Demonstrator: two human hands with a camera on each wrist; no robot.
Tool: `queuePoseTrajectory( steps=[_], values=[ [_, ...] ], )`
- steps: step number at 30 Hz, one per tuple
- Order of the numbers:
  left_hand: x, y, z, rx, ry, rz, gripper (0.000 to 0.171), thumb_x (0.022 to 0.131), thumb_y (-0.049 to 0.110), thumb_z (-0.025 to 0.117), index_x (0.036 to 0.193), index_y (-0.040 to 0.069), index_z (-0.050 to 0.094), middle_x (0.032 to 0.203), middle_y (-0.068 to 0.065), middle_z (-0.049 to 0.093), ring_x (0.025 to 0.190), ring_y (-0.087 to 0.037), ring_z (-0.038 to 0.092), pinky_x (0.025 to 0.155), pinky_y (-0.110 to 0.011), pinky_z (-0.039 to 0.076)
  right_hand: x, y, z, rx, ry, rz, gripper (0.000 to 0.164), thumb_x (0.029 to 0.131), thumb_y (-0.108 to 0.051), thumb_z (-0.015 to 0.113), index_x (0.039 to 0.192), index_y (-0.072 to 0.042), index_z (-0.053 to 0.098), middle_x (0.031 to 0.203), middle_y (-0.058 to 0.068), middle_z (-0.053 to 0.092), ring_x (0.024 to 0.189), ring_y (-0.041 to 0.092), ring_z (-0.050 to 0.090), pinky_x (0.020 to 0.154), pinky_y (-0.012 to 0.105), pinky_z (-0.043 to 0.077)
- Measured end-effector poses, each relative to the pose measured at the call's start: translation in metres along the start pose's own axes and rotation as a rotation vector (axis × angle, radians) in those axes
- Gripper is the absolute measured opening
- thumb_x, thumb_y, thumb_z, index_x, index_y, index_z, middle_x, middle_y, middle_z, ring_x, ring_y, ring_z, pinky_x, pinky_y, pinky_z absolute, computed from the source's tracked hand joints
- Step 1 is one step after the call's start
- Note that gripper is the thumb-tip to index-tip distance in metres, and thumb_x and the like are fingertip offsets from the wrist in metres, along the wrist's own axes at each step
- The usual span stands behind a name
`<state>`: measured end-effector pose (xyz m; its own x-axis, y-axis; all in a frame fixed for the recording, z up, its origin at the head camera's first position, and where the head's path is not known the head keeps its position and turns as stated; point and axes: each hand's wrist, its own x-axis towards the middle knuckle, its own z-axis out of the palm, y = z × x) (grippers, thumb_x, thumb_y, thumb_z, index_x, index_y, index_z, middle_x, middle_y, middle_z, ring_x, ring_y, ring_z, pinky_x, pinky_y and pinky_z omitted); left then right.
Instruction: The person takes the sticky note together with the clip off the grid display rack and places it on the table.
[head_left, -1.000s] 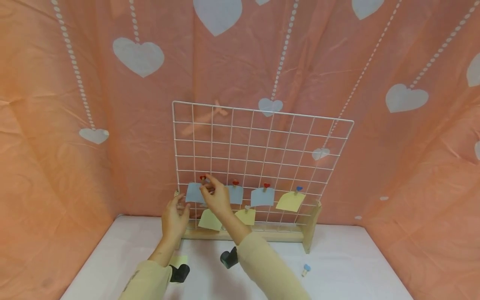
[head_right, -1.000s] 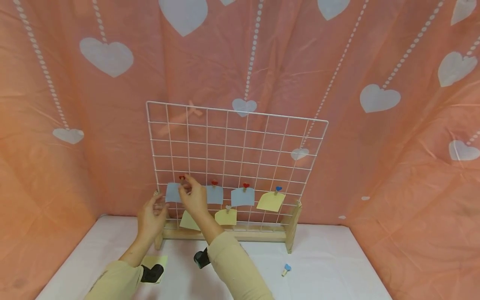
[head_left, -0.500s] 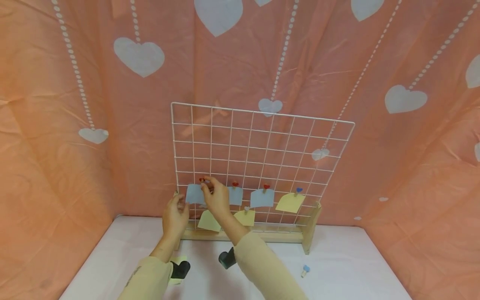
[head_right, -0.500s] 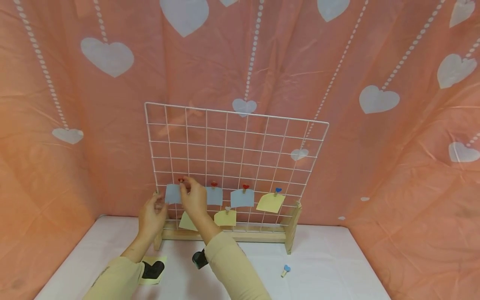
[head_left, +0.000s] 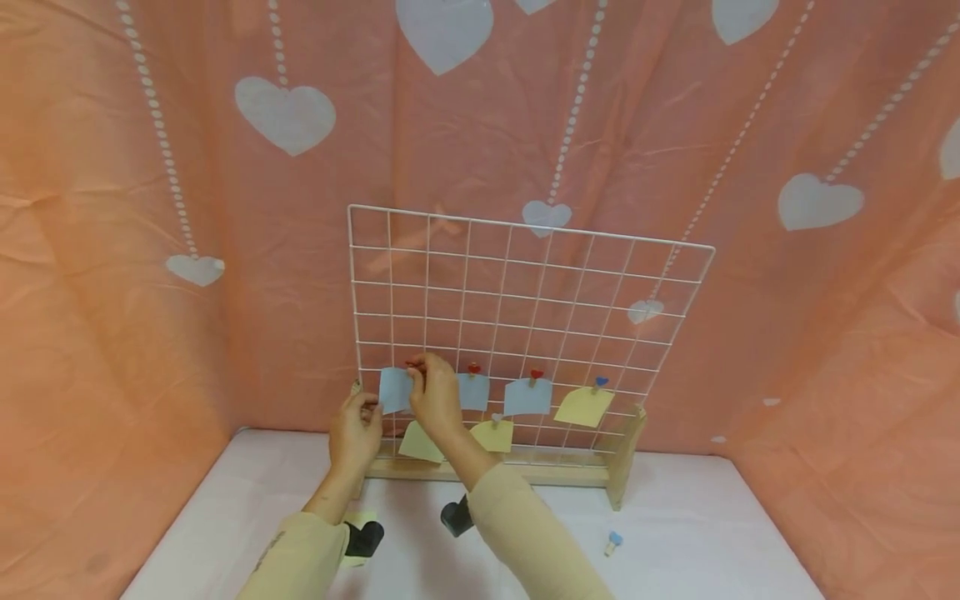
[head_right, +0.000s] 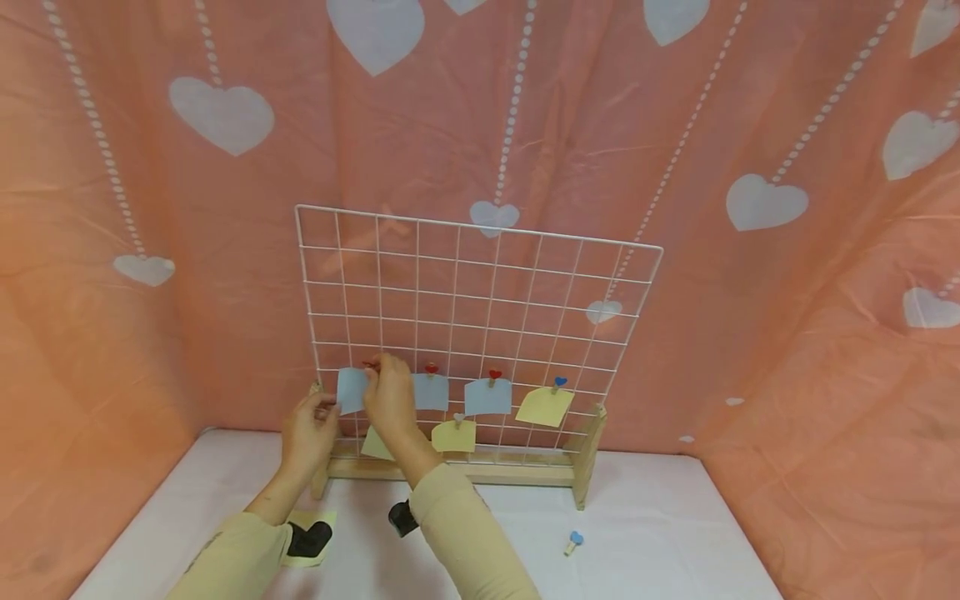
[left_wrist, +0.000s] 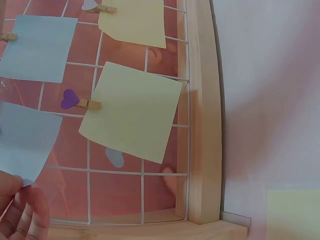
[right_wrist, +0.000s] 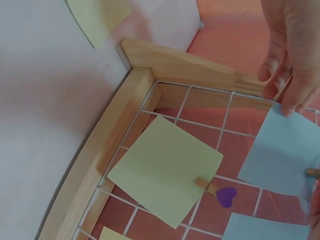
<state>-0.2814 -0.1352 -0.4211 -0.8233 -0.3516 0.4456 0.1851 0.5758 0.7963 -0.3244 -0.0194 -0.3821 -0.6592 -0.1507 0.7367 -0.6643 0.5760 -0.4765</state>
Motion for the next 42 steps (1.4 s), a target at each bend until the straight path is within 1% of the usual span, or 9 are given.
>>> queuePoseTrajectory(
  steps=[5,9,15,19,25,29,32,38,42],
  values=[
    [-0.001,0.001,-0.001,0.006,0.006,-0.011,0.014,0.088,-0.001,0.06,0.098,-0.008,0.066,0.088,-0.019,0.065,0.074,-0.028,0.063,0.063,-0.029,0.049,-0.002,0.003,-0.001,0.04,0.005,-0.003,0.008,0.089,0.001,0.061,0.096,0.002,0.064,0.089,0.011,0.068,0.082,0.022,0.064,0.073,0.025,0.053],
    [-0.004,0.0,-0.001,0.007,0.01,0.007,0.012,0.087,-0.003,0.061,0.097,-0.007,0.066,0.086,-0.018,0.064,0.072,-0.026,0.061,0.062,-0.026,0.047,-0.003,0.004,-0.001,0.09,0.011,0.036,0.009,0.09,0.001,0.059,0.097,0.004,0.064,0.089,0.013,0.068,0.079,0.022,0.065,0.069,0.023,0.053],
    [-0.009,-0.003,-0.003,-0.005,-0.019,0.021,0.011,0.088,-0.002,0.06,0.097,-0.007,0.065,0.089,-0.02,0.064,0.076,-0.031,0.065,0.065,-0.034,0.053,-0.003,0.003,-0.002,0.185,0.06,0.095,0.008,0.091,0.001,0.059,0.097,0.004,0.065,0.087,0.015,0.068,0.075,0.024,0.066,0.065,0.022,0.053],
    [-0.013,-0.006,-0.006,-0.003,-0.04,0.008,0.013,0.089,-0.001,0.059,0.099,-0.007,0.064,0.092,-0.02,0.064,0.079,-0.032,0.065,0.066,-0.037,0.053,-0.004,0.001,-0.004,0.234,0.059,0.136,0.01,0.091,-0.001,0.06,0.098,0.004,0.065,0.087,0.015,0.068,0.075,0.024,0.066,0.065,0.02,0.054],
    [-0.019,-0.013,-0.011,0.017,-0.031,0.0,0.013,0.089,0.0,0.06,0.098,-0.008,0.064,0.089,-0.018,0.064,0.073,-0.03,0.064,0.06,-0.029,0.047,-0.01,0.003,-0.005,0.276,0.044,0.196,0.012,0.091,-0.002,0.061,0.101,0.005,0.063,0.088,0.016,0.068,0.077,0.025,0.065,0.068,0.021,0.054],
    [-0.022,-0.016,-0.014,0.024,-0.02,0.001,0.012,0.088,0.001,0.061,0.096,-0.007,0.065,0.086,-0.016,0.064,0.071,-0.026,0.063,0.06,-0.029,0.046,-0.014,0.007,-0.007,0.294,0.042,0.193,0.013,0.092,-0.003,0.06,0.101,0.006,0.062,0.089,0.018,0.068,0.078,0.027,0.065,0.07,0.024,0.055],
    [-0.023,-0.017,-0.016,0.016,-0.026,-0.004,0.012,0.089,0.001,0.061,0.096,-0.006,0.066,0.085,-0.016,0.064,0.071,-0.025,0.062,0.06,-0.028,0.045,-0.016,0.009,-0.011,0.294,0.038,0.191,0.015,0.093,-0.005,0.06,0.102,0.006,0.062,0.091,0.018,0.068,0.081,0.028,0.065,0.073,0.026,0.054],
    [-0.028,-0.019,-0.015,0.012,-0.052,-0.036,0.014,0.091,0.004,0.06,0.099,-0.006,0.066,0.089,-0.016,0.064,0.075,-0.025,0.063,0.061,-0.026,0.046,-0.022,0.014,-0.022,0.343,0.005,0.222,0.017,0.094,-0.007,0.058,0.104,0.006,0.061,0.094,0.019,0.068,0.085,0.03,0.064,0.078,0.029,0.054],
    [-0.032,-0.02,-0.015,0.02,-0.048,-0.034,0.013,0.09,0.003,0.06,0.098,-0.006,0.066,0.088,-0.016,0.064,0.075,-0.026,0.064,0.062,-0.028,0.047,-0.027,0.016,-0.027,0.336,0.023,0.226,0.015,0.092,-0.006,0.06,0.102,0.006,0.063,0.093,0.018,0.069,0.085,0.03,0.065,0.077,0.028,0.055]
  ],
)
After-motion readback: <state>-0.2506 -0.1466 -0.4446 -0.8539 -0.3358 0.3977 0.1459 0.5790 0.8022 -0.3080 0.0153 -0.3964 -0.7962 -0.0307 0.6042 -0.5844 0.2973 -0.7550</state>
